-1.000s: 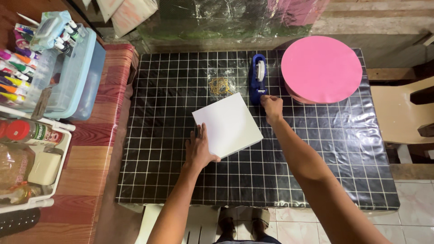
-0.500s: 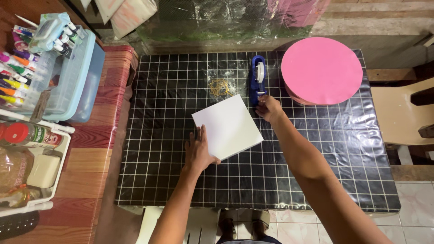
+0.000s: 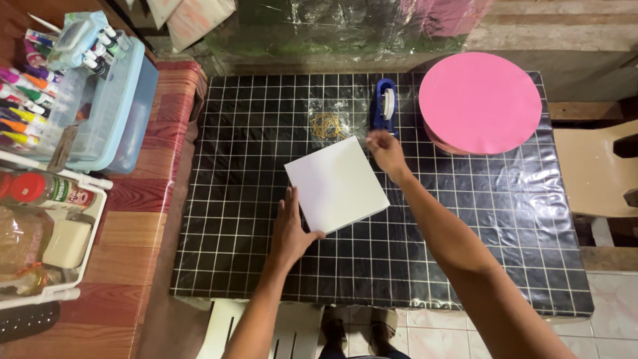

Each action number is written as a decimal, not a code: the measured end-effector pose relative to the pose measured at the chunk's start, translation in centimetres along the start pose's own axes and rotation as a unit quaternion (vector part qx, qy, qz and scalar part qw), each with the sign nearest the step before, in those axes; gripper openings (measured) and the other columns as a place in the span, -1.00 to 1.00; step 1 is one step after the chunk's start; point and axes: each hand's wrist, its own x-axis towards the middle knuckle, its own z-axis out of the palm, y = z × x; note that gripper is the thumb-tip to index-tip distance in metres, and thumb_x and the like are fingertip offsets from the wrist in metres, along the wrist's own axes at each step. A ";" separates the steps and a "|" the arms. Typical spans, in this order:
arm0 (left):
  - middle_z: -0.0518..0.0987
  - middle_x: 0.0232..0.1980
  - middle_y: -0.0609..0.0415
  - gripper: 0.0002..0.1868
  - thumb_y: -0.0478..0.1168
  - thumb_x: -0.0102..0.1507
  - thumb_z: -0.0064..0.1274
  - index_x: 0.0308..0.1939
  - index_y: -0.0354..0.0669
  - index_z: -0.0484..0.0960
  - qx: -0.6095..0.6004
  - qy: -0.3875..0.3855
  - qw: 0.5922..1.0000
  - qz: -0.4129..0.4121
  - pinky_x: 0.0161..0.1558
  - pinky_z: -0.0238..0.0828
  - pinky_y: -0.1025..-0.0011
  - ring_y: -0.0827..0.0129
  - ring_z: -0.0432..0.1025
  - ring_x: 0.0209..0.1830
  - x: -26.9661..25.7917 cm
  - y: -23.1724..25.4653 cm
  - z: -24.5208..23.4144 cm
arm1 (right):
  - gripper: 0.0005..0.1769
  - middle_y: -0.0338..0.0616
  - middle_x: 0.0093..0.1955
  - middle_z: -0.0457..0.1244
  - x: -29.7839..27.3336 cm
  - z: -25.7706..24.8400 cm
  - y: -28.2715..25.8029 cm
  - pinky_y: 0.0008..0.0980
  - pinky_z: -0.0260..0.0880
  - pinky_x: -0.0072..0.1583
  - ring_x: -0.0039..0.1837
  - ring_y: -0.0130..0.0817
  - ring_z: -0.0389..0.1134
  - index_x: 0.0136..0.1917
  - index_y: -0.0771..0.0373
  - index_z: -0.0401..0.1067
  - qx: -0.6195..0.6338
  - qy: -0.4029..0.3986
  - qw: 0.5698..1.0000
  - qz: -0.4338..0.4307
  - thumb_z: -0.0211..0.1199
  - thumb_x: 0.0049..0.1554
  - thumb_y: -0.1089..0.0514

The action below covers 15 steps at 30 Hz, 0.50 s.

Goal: The person assembles a white cardboard box, places a yellow granular item inside, closes the lid, and secures it with tape. They then place a decorative 'Happy Birthday' tag on top and adjust the box on the table.

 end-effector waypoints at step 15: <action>0.17 0.51 -0.32 0.09 0.26 0.13 0.17 0.54 -0.22 0.05 -0.346 0.134 0.921 -0.117 0.35 0.24 -0.05 -0.11 0.15 0.51 -9.3 5.0 6.1 | -0.52 0.01 -0.06 0.42 -2.2 -0.3 -5.0 -0.24 0.49 0.02 -0.08 -0.17 0.49 0.43 0.07 0.17 -0.203 -0.067 0.973 -0.092 0.11 0.27 0.25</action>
